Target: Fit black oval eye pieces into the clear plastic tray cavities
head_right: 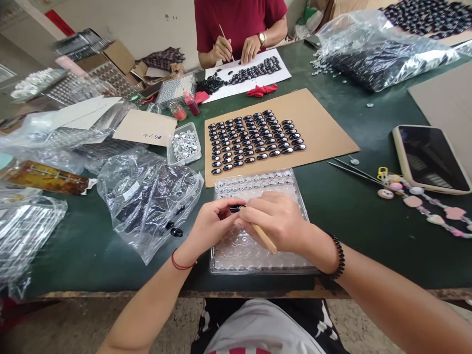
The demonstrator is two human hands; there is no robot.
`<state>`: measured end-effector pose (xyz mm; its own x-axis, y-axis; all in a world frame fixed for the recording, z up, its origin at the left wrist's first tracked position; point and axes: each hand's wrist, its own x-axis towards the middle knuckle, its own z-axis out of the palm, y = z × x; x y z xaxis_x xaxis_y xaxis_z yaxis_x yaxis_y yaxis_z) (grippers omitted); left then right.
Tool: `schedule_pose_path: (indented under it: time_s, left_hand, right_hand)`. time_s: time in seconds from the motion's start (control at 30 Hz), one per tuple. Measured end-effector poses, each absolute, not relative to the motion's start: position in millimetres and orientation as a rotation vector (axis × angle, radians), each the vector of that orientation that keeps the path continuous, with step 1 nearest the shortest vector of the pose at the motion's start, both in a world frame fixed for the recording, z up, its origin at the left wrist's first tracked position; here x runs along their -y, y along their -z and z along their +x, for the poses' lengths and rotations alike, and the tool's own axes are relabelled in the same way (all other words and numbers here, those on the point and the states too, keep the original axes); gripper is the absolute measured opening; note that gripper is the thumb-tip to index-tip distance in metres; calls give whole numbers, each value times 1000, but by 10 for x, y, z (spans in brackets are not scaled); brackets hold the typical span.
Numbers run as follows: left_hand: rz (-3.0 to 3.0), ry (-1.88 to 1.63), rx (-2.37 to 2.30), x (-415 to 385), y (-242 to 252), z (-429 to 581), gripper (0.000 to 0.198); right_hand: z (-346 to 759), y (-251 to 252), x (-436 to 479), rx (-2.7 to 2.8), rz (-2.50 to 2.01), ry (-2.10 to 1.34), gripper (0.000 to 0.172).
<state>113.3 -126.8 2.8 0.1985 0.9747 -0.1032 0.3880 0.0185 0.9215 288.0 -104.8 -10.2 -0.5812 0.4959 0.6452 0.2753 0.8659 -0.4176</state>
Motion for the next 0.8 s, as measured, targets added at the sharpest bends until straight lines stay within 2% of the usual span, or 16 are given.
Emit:
schedule_pose_path:
  time_s: [0.13,0.23,0.33,0.43,0.5,0.63,0.8]
  left_hand:
    - [1537,-790,-1375,1261,-4,1131,20]
    - [1537,-789,-1390,1266,-2,1138,18]
    - [1507,-787,-1380,1281,-12,1149,16]
    - [1477,-780,-1361,1292,-18,1151,17]
    - [1485,-782,-1345,1294,-20,1144,20]
    - [1515,-817,-1347,1294,-28,1134,27]
    - [1575,-876,-1370,1305,-33,1163,22]
  right_hand:
    - [2863,95,1075,2314,-564,-234,11]
    - [2846,66,1097,2293,-567,-308,11]
    - [2833,40,1064,2066,-710,-766,17]
    - [2823,37,987,1622,-846,-1346,35]
    - [2812,36,949,1450,-918,-1473,38]
    - [2786,13,940,1562,-1052,-1479,18]
    - [2804,10,922,1603,-1039,-1618,19]
